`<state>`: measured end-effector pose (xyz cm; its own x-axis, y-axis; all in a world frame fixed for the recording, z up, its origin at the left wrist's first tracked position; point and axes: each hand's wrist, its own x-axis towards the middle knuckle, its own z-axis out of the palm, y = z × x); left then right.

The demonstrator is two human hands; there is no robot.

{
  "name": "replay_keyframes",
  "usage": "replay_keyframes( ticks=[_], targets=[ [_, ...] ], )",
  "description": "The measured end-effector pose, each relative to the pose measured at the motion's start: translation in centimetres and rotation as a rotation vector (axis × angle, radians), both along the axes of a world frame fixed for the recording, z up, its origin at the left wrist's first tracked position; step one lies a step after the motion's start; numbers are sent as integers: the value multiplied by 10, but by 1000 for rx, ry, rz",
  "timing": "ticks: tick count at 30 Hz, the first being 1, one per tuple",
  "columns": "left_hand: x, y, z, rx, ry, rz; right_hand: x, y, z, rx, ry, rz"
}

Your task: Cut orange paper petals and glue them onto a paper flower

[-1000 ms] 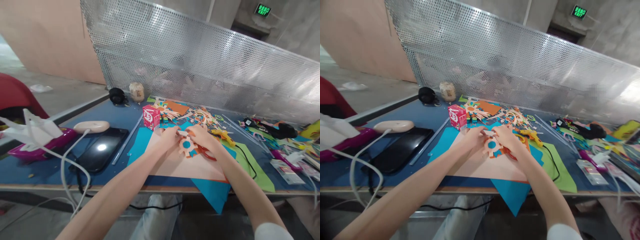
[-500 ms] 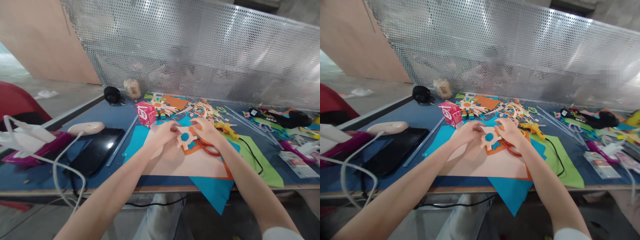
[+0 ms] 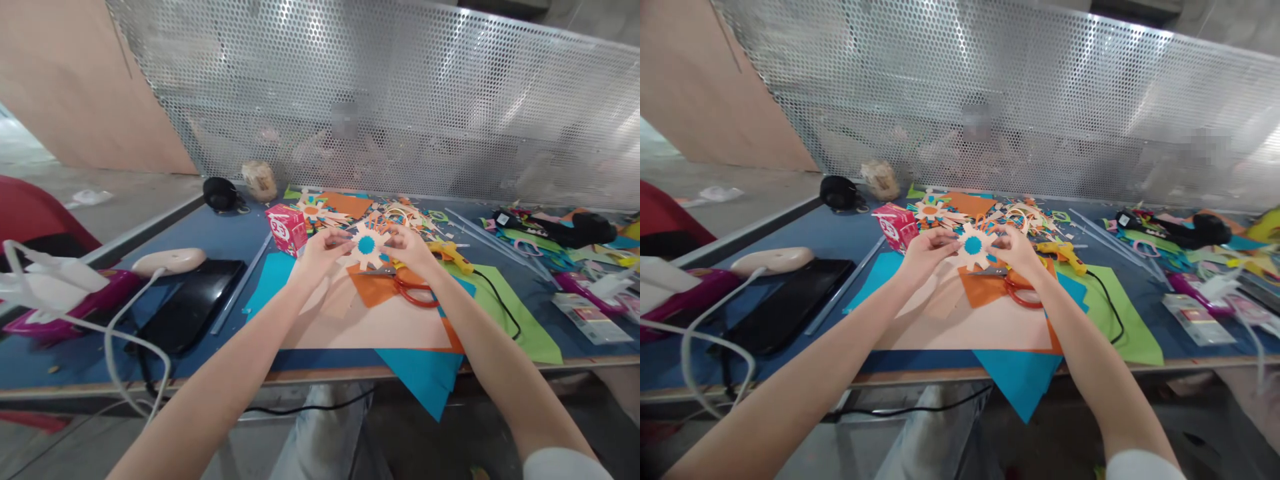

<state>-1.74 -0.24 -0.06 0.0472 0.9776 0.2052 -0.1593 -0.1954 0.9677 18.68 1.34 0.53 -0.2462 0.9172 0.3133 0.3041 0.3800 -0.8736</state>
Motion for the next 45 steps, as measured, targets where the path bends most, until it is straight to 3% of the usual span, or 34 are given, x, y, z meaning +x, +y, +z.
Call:
replay_keyframes(
  ticks=[7,22,35,42,45],
  targets=[
    [6,-4,1,-134,-94,-87,1,2,2,18,120,-52],
    [10,-11,4,-97,-113,-4,-9,-6,2,-37,104,5],
    [13,-5,-6,-23,-89,-12,-10,-2,-4,-91,155,24],
    [9,-4,-2,-22,61,-3,-9,-3,1,-97,172,-39],
    [-2,-6,6,30,301,-10,0,3,2,-99,181,-114]
  ],
)
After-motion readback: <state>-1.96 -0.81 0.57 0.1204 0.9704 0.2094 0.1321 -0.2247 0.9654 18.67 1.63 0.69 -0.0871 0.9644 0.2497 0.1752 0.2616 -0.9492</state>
